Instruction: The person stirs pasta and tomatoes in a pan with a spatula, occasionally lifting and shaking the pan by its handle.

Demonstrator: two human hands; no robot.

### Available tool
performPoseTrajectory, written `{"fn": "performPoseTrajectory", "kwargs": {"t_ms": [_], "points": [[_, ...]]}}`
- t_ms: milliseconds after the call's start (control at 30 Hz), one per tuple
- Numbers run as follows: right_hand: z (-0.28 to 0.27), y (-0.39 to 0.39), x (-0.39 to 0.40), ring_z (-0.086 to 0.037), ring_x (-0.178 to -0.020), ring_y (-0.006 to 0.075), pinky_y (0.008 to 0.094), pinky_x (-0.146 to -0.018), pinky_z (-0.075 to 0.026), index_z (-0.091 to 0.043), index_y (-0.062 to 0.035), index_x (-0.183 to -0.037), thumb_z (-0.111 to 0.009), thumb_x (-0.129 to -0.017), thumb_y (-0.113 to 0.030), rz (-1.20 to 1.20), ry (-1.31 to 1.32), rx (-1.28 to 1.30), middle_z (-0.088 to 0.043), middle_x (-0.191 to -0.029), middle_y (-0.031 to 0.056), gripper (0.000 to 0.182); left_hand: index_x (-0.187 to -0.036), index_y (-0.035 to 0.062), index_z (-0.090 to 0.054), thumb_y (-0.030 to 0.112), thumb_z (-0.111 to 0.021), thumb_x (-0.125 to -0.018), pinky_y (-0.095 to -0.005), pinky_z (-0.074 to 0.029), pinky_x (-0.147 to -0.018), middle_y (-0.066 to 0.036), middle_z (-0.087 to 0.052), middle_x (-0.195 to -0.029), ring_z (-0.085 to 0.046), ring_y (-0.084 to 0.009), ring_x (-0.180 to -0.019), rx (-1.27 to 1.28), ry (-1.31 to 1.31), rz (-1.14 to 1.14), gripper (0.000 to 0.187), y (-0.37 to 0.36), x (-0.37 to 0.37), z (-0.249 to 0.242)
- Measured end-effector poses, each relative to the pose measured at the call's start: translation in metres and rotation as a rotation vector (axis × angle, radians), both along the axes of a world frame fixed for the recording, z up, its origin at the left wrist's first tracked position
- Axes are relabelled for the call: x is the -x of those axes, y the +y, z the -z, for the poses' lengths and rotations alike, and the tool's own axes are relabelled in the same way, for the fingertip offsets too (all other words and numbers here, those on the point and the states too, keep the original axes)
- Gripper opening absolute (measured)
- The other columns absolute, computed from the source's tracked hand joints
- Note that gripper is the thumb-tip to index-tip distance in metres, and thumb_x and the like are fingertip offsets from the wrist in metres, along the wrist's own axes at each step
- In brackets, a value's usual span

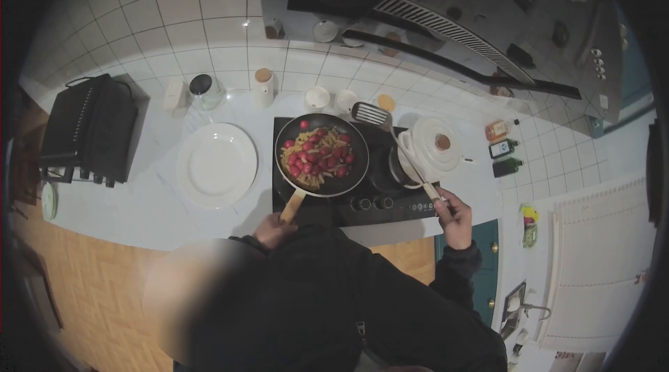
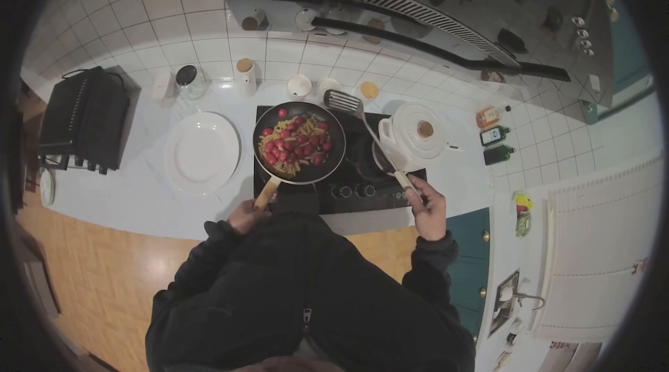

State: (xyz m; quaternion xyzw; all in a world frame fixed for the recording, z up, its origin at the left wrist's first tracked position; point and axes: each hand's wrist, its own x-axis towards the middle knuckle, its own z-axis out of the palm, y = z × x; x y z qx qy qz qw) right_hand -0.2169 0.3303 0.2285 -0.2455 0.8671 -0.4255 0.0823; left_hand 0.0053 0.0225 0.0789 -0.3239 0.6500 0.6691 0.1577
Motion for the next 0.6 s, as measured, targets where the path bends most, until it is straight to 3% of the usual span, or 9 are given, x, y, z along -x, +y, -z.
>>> {"fn": "performPoseTrajectory", "kwargs": {"t_ms": [100,200,300,400,500,600], "points": [[0.001,0.001,-0.002,-0.04,-0.062,0.0108,0.0265,-0.058,-0.036,-0.064,-0.0049,-0.123,-0.062,-0.094,-0.023,0.058,-0.046,0.063,-0.052,-0.071,-0.0005,0.034,-0.066,0.0123,-0.049,0.024,-0.061,-0.079,-0.0287,-0.032,-0.046,-0.001,-0.049,-0.054,-0.044,-0.0115,-0.046,-0.06,0.09,-0.115,0.021,0.01,0.023,0.007],[0.0,0.002,0.001,-0.049,-0.07,0.0163,0.0309,-0.067,-0.044,-0.065,-0.0066,-0.122,-0.061,-0.094,-0.027,0.064,0.007,0.024,-0.06,-0.081,0.0046,0.035,-0.08,0.0084,-0.057,0.021,-0.064,-0.076,-0.0306,-0.035,-0.05,-0.002,-0.05,-0.062,-0.043,-0.012,-0.051,-0.006,0.093,-0.177,0.015,0.014,0.036,0.017],[-0.002,0.017,0.004,-0.043,-0.063,0.0144,0.031,-0.06,-0.04,-0.065,-0.0071,-0.12,-0.064,-0.092,-0.033,0.102,0.071,0.042,-0.056,-0.074,0.0028,0.039,-0.079,0.0132,-0.057,0.023,-0.064,-0.076,-0.0326,-0.035,-0.06,-0.001,-0.051,-0.066,-0.046,-0.0136,-0.061,0.093,0.115,-0.153,0.013,0.01,0.014,0.016],[0.002,0.029,0.002,-0.043,-0.063,0.0129,0.0302,-0.057,-0.037,-0.066,-0.0065,-0.119,-0.065,-0.092,-0.033,0.163,0.04,0.111,-0.059,-0.076,0.0016,0.038,-0.094,0.0129,-0.064,0.022,-0.065,-0.078,-0.0286,-0.039,-0.07,0.002,-0.054,-0.076,-0.048,-0.011,-0.071,0.002,0.089,-0.182,0.018,0.014,-0.015,-0.01],[0.014,0.035,0.001,-0.039,-0.062,0.0119,0.0277,-0.054,-0.032,-0.066,-0.0055,-0.118,-0.065,-0.092,-0.032,0.179,0.049,0.213,-0.054,-0.074,0.0012,0.037,-0.102,0.0084,-0.065,0.029,-0.066,-0.079,-0.0334,-0.046,-0.076,-0.006,-0.062,-0.085,-0.057,-0.0197,-0.077,-0.103,-0.076,-0.226,0.03,0.021,-0.022,-0.031],[0.019,0.03,0.004,-0.038,-0.06,0.0106,0.0259,-0.051,-0.03,-0.066,-0.0065,-0.116,-0.063,-0.094,-0.028,0.156,0.037,0.233,-0.052,-0.071,0.0005,0.031,-0.085,0.0117,-0.059,0.03,-0.071,-0.076,-0.0336,-0.044,-0.073,-0.005,-0.058,-0.076,-0.055,-0.018,-0.071,-0.135,-0.124,-0.292,0.024,0.023,-0.015,-0.023]]}}
